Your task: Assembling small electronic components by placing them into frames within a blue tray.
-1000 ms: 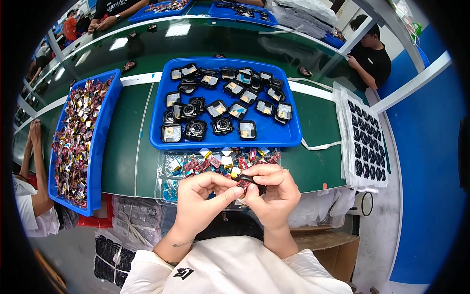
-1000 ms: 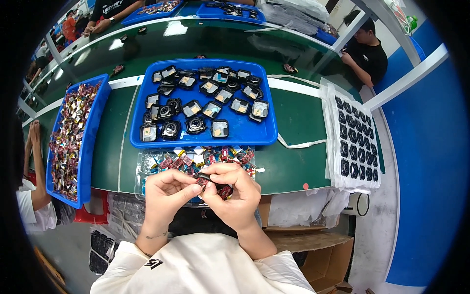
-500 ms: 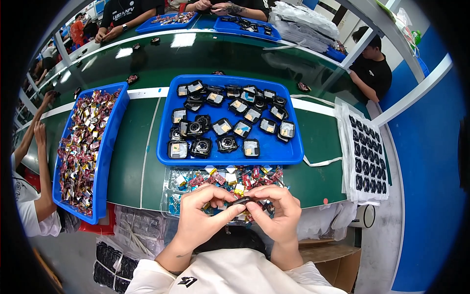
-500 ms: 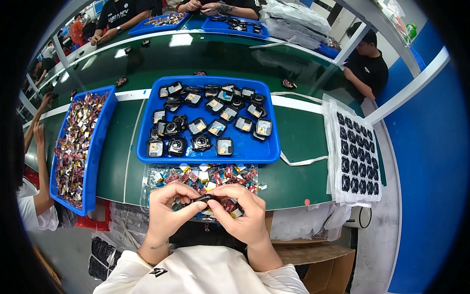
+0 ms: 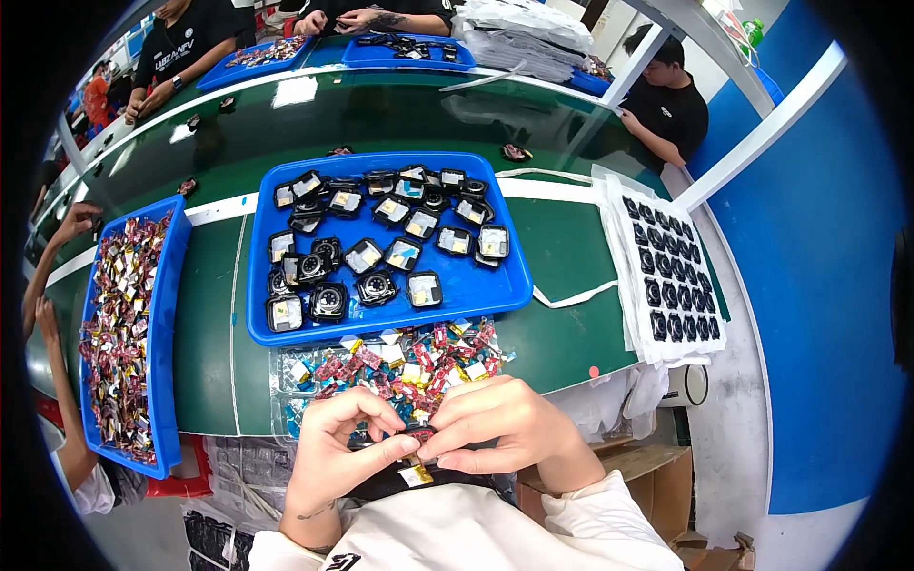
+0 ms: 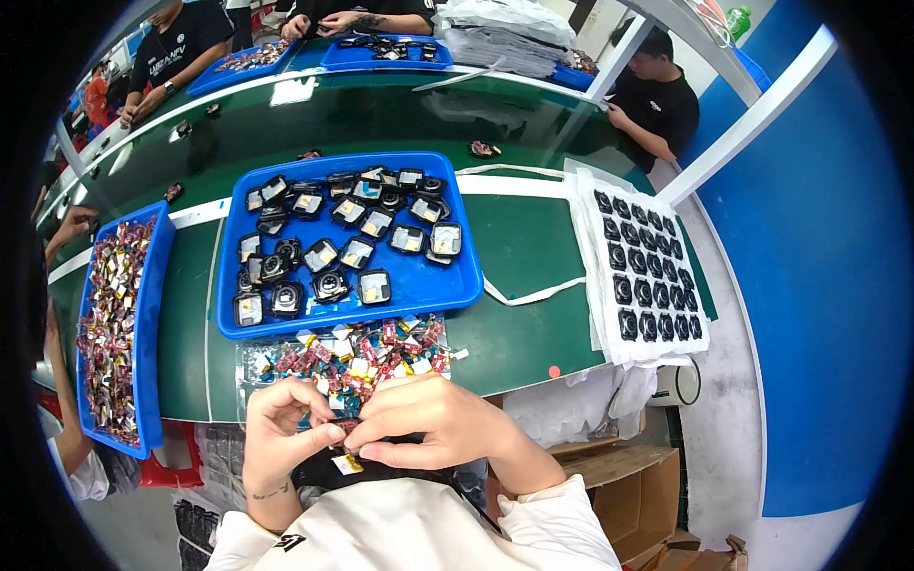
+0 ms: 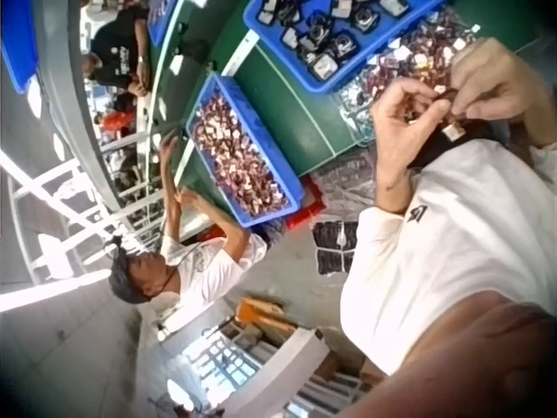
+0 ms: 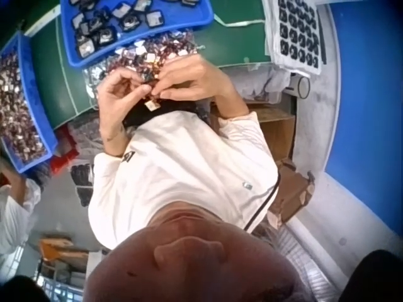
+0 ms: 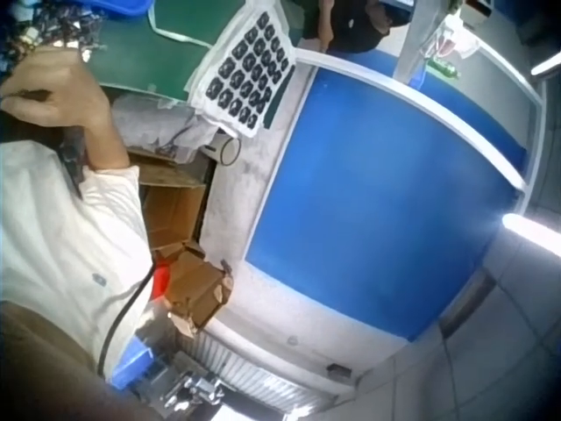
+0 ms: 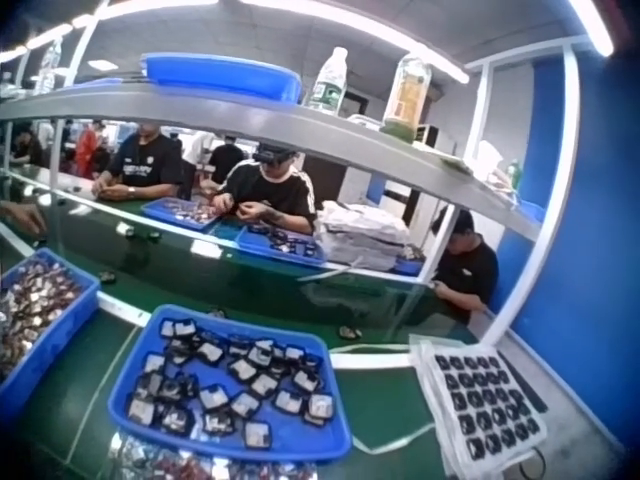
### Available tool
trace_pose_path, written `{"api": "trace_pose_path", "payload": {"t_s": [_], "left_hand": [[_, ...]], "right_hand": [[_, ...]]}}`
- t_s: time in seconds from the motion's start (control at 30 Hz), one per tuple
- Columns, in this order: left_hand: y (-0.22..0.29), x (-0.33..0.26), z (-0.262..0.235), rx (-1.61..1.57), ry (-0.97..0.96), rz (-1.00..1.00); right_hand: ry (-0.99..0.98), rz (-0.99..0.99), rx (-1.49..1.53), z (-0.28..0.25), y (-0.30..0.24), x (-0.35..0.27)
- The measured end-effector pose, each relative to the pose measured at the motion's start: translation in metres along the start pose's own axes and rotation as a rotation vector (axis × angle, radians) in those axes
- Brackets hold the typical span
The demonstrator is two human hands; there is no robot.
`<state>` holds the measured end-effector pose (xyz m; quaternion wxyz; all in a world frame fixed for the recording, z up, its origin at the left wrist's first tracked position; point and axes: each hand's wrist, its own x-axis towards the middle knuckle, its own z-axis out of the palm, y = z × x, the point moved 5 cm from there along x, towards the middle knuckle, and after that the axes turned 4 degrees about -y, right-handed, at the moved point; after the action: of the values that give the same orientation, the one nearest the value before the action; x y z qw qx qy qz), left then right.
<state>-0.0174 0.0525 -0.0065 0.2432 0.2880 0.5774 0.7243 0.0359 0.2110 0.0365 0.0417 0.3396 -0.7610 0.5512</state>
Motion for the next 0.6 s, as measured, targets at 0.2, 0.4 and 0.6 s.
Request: {"api": "trace_pose_path", "payload": {"t_s": [0.2,0.4,0.6], "left_hand": [[0.014,-0.009,-0.029,-0.074,0.388,0.155],[-0.003,-0.05,-0.116,0.345,0.991,0.259],[-0.015,-0.047,-0.122,0.621,1.06,0.32]], "right_hand": [[0.205,0.026,-0.108,-0.053,0.006,0.006],[0.843,0.45,-0.542,-0.202,0.088,0.005],[0.832,0.848,-1.003,-0.327,0.205,-0.028]]}}
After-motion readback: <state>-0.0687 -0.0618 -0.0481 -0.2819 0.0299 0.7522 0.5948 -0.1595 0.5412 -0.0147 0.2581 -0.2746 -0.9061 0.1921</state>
